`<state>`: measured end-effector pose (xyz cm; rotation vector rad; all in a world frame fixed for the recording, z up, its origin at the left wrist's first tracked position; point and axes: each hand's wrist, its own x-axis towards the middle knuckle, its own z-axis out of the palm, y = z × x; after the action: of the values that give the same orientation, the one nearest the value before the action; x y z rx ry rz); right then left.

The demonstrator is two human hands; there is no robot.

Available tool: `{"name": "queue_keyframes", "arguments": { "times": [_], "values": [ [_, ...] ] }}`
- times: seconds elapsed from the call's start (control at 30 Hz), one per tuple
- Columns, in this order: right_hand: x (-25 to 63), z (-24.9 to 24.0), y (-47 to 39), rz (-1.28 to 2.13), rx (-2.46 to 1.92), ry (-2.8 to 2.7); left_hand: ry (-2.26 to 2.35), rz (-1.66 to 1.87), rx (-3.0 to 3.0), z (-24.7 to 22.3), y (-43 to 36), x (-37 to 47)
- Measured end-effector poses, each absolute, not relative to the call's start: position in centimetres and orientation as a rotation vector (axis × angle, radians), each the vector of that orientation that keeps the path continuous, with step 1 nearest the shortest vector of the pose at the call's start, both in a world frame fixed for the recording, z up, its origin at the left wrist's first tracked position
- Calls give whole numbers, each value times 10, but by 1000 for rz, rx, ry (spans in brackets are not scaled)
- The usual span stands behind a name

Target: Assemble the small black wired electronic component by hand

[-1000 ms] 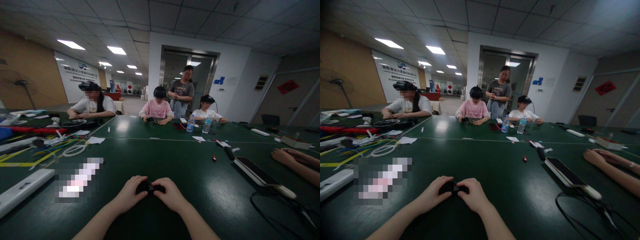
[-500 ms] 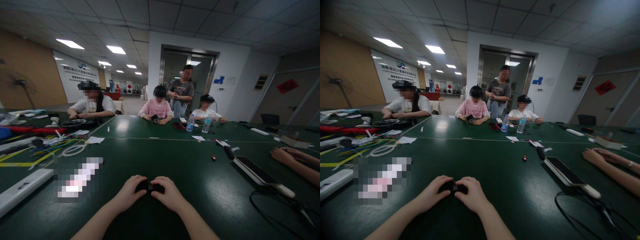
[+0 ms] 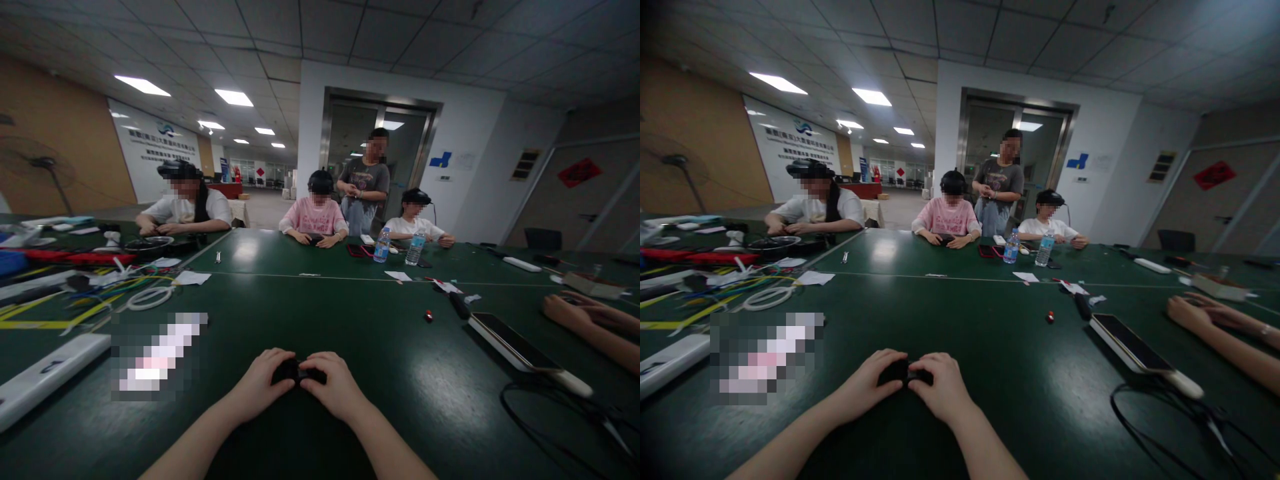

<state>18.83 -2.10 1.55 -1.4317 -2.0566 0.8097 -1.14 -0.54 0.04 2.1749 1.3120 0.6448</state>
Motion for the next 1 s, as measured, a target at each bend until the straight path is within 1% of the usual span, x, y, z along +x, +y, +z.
{"name": "queue_keyframes", "arguments": {
  "times": [0.17,0.73,1.0],
  "values": [
    [188,14,-20,778,-1383,-2073,1340,614,2134,6,-7,-11],
    [185,16,-19,742,-1394,-2115,1298,636,2171,1,-5,-12],
    [186,17,-20,784,-1415,-2105,1299,613,2178,3,-4,-12]
  ]
}}
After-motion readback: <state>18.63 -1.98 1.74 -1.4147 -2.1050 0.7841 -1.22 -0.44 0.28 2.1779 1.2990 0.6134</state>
